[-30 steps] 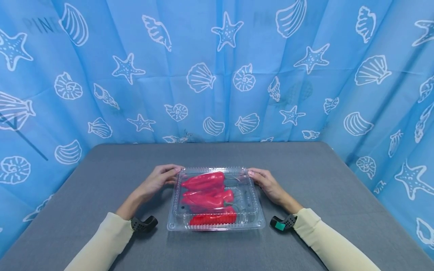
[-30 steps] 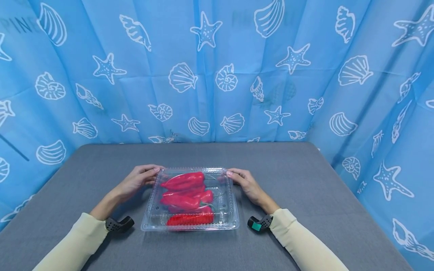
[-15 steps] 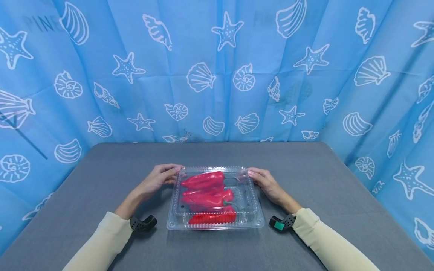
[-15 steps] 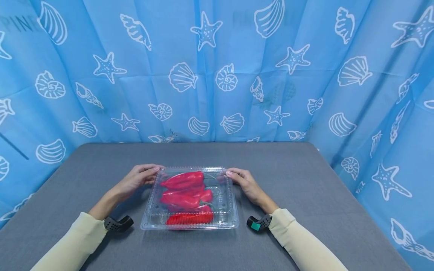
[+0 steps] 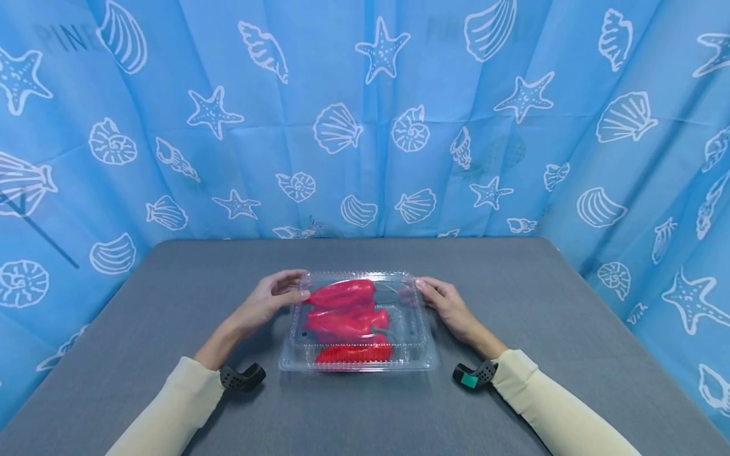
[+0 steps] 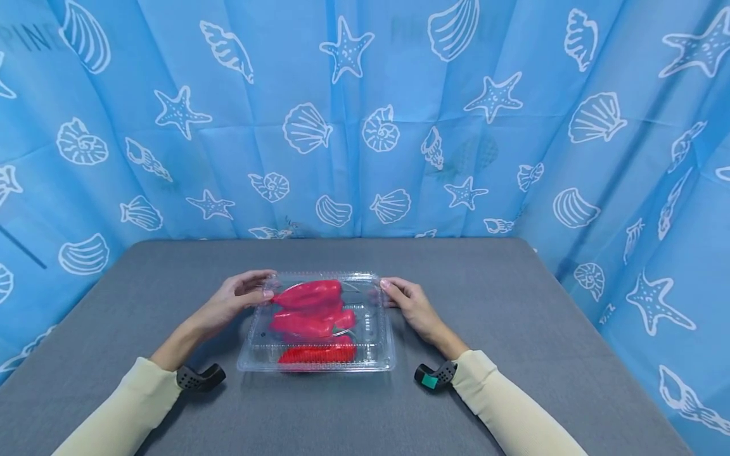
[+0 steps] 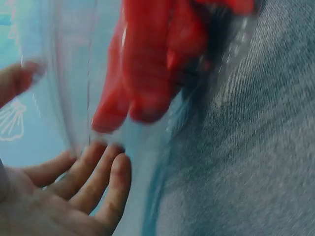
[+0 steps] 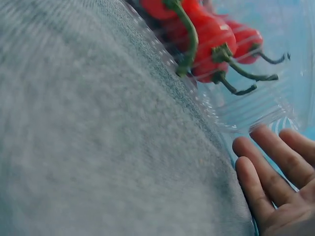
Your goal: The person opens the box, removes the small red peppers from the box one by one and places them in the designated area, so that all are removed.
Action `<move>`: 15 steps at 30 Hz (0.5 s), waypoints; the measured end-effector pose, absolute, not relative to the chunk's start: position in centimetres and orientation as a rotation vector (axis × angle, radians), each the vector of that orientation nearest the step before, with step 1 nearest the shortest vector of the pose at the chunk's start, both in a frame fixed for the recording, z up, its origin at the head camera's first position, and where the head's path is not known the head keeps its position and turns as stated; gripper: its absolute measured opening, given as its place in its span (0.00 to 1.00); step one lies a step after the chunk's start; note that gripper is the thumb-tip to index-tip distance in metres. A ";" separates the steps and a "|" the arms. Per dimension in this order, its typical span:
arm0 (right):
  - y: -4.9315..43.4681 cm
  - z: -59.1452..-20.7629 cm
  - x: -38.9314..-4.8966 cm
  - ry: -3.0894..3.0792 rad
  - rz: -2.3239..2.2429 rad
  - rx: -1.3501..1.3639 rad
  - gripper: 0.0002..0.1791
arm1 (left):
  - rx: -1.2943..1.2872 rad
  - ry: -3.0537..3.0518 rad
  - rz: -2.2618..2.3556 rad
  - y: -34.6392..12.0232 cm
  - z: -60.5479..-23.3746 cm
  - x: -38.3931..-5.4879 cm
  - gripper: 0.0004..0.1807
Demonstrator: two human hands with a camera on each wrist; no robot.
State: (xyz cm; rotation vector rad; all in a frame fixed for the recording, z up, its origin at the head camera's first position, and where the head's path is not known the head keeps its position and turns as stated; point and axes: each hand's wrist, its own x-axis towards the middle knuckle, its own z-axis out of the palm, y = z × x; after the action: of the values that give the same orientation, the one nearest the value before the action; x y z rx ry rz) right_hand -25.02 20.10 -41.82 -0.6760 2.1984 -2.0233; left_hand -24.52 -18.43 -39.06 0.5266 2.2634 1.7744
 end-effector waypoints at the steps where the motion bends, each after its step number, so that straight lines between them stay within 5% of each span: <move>1: 20.0 -41.8 -25.1 2.210 -2.024 -0.661 0.25 | 0.512 2.274 1.790 -18.4 -39.1 -24.5 0.36; 15: 19.3 -39.9 -24.4 2.662 -1.743 -0.824 0.28 | 0.219 2.440 1.870 -17.7 -38.8 -24.5 0.36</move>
State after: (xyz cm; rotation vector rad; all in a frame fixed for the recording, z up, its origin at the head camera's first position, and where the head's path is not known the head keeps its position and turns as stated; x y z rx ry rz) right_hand -24.36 19.31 -39.87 -0.8242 2.6615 -1.7426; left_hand -24.47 -17.74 -38.80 0.2189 2.4402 1.8697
